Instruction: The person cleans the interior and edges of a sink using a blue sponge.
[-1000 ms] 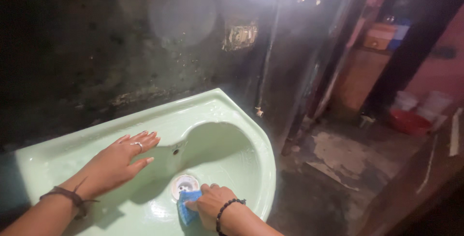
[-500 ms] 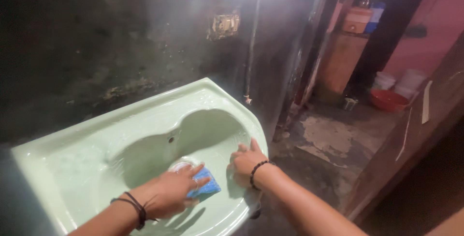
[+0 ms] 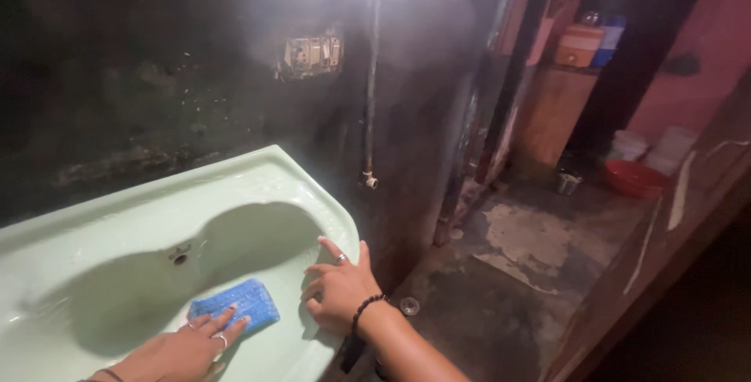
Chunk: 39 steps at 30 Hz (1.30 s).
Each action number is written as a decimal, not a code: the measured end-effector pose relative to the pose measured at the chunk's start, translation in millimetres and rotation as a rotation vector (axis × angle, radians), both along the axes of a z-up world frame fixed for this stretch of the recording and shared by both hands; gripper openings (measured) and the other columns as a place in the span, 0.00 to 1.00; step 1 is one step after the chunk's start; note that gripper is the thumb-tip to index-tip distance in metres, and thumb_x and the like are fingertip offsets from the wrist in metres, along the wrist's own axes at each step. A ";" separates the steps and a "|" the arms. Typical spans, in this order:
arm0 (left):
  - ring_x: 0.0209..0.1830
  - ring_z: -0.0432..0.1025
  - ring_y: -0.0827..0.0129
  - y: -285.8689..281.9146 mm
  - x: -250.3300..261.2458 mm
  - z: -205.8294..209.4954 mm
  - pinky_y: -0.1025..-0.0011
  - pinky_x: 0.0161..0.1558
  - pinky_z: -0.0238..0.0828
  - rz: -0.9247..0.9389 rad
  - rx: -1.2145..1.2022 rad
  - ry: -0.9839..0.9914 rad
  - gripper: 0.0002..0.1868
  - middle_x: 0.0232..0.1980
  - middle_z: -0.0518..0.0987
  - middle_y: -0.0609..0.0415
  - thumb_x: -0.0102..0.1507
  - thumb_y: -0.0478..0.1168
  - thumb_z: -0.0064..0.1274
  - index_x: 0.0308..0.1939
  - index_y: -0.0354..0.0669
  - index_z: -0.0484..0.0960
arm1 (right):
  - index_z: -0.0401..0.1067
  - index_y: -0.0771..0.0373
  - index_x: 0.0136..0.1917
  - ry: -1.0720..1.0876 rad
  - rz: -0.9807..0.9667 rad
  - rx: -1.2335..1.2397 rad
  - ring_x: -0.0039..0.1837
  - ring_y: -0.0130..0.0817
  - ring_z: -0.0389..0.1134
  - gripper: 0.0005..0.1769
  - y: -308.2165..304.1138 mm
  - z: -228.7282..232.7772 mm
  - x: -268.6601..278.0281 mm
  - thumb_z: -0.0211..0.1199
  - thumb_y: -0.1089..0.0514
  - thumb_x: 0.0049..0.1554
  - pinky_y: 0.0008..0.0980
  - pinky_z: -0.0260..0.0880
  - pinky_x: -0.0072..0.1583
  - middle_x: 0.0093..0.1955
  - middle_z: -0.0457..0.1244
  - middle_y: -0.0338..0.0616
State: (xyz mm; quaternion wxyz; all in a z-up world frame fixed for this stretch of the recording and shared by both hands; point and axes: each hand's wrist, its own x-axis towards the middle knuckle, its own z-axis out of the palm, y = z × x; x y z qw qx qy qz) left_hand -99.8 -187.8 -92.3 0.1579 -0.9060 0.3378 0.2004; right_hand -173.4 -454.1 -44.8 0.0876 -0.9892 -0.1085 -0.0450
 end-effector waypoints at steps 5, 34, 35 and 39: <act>0.81 0.55 0.57 -2.4 6.3 -8.1 0.58 0.78 0.58 0.127 0.065 0.016 0.35 0.85 0.46 0.57 0.71 0.48 0.43 0.81 0.64 0.49 | 0.84 0.43 0.46 0.031 -0.067 0.055 0.86 0.40 0.34 0.17 4.3 0.7 0.1 0.55 0.52 0.50 0.81 0.23 0.74 0.74 0.60 0.34; 0.77 0.54 0.45 -30.6 4.2 14.6 0.53 0.69 0.63 0.031 -0.076 -0.070 0.31 0.80 0.54 0.53 0.67 0.48 0.50 0.75 0.64 0.64 | 0.85 0.48 0.42 -0.084 0.009 0.115 0.84 0.46 0.37 0.15 -4.5 -16.3 15.0 0.57 0.52 0.49 0.82 0.13 0.73 0.69 0.63 0.38; 0.79 0.51 0.42 -20.8 9.6 7.8 0.51 0.71 0.60 -0.030 -0.053 -0.069 0.29 0.83 0.53 0.55 0.68 0.49 0.50 0.74 0.64 0.65 | 0.85 0.47 0.42 -0.066 -0.006 0.109 0.84 0.45 0.36 0.15 -2.4 -15.3 13.7 0.57 0.52 0.49 0.81 0.13 0.73 0.70 0.63 0.36; 0.80 0.51 0.47 -8.2 44.4 -28.8 0.53 0.72 0.59 -0.171 -0.229 -0.052 0.22 0.82 0.54 0.56 0.69 0.42 0.44 0.68 0.51 0.68 | 0.84 0.44 0.43 -0.037 -0.037 0.107 0.84 0.43 0.37 0.15 4.5 -9.3 10.3 0.57 0.52 0.50 0.78 0.14 0.75 0.67 0.64 0.33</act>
